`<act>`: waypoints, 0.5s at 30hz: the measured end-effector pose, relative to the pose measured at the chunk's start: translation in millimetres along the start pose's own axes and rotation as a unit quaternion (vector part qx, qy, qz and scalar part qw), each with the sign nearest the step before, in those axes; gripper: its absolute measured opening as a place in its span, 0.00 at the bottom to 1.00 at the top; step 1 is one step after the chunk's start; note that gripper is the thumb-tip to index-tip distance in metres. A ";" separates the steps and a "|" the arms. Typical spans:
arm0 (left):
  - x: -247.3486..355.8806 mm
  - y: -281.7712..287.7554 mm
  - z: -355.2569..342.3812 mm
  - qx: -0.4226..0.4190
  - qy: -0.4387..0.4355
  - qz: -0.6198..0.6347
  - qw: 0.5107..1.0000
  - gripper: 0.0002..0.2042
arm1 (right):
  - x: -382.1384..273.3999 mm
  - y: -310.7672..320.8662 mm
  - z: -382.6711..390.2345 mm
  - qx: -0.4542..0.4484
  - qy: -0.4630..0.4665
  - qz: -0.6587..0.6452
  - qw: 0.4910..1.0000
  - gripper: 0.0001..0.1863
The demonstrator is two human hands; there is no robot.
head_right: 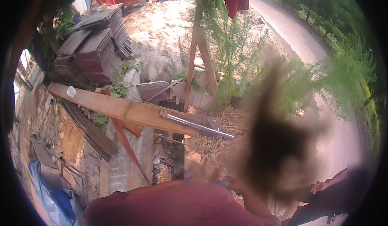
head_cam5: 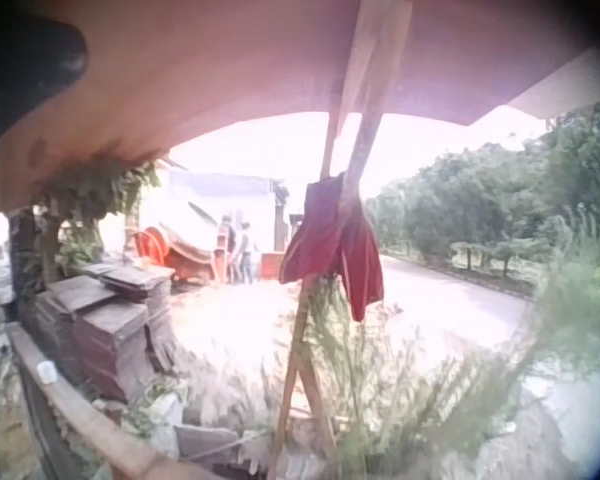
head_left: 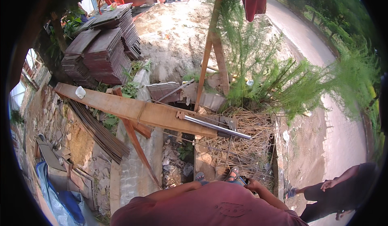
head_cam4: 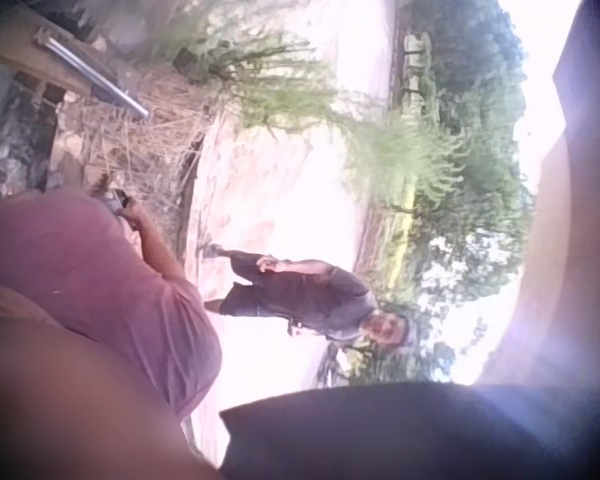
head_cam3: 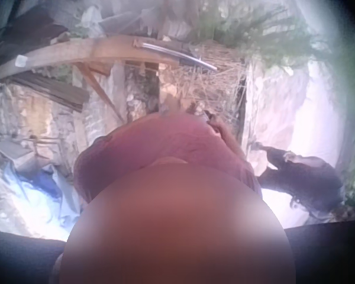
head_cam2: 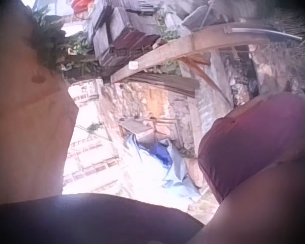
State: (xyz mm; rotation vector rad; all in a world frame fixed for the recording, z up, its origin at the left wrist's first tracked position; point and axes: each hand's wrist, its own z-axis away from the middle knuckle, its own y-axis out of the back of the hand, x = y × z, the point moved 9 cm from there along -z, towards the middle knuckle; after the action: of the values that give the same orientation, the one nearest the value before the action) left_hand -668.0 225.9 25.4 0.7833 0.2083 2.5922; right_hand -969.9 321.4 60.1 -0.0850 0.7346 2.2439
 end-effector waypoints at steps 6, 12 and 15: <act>-28.2 -21.1 -79.4 0.121 -0.114 0.460 0.872 0.13 | 36.3 -10.6 5.5 0.025 -0.025 0.001 0.999 0.36; -17.0 -13.7 -76.9 0.200 -0.065 0.426 0.880 0.18 | 82.8 -35.8 32.6 0.027 -0.100 -0.090 0.991 0.34; -46.4 -80.9 -183.9 0.103 0.020 0.267 0.958 0.24 | 140.0 -56.2 18.3 0.016 -0.101 -0.060 0.993 0.31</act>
State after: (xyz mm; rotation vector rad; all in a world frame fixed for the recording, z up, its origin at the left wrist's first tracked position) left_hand -707.2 274.6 -171.2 0.9695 0.3197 3.1331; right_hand -1027.7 452.5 9.5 0.1106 0.6373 2.0898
